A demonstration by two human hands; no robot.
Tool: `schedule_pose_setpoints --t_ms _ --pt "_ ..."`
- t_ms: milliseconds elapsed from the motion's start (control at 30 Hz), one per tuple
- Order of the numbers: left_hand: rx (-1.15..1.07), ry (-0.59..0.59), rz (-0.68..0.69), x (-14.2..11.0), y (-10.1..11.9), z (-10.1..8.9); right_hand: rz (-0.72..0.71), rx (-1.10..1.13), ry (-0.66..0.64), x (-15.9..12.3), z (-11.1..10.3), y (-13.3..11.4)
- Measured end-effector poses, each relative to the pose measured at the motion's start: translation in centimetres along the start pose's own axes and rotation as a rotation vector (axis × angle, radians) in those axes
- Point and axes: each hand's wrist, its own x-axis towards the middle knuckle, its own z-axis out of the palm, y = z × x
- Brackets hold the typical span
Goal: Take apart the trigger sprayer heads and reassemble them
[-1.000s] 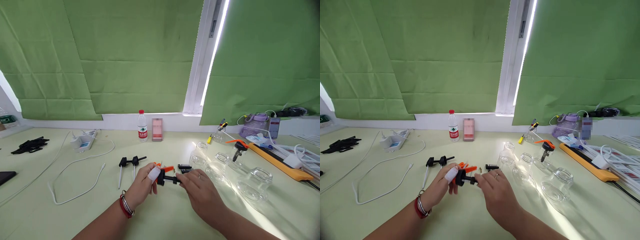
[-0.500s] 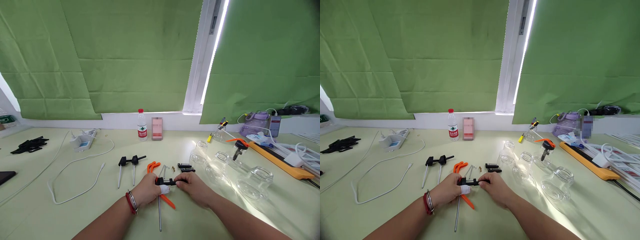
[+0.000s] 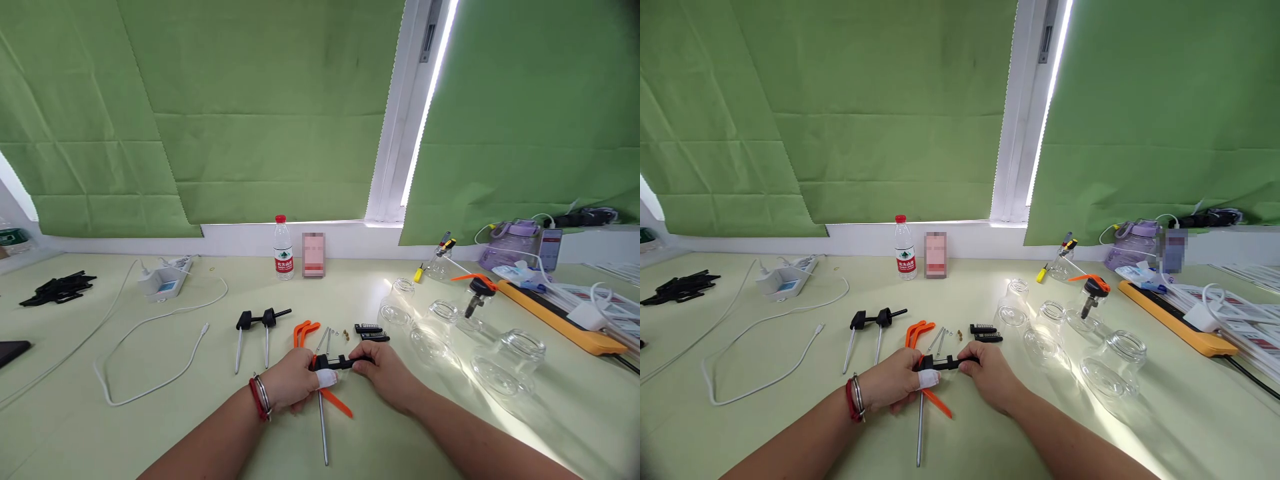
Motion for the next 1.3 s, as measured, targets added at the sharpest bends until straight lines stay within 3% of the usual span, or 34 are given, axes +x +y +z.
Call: schedule_pose_setpoints --t_ms 133,400,567,767,1300 --pt "0.174 -0.063 -0.048 -0.3 0.6 -0.3 0.042 -0.026 0.004 0.3 0.1 0.3" --pt "0.427 -0.017 0.105 0.5 0.8 -0.3 0.058 0.003 0.048 1.0 1.6 0.9" --pt "0.439 0.013 -0.011 1.0 0.7 -0.3 0.062 -0.032 0.022 1.6 2.3 0.8" --pt "0.395 0.004 -0.017 1.2 0.5 -0.2 -0.004 -0.064 0.013 1.5 2.2 0.5" --pt "0.255 -0.024 -0.074 1.0 1.0 -0.2 0.030 -0.119 -0.044 1.7 1.8 0.4"
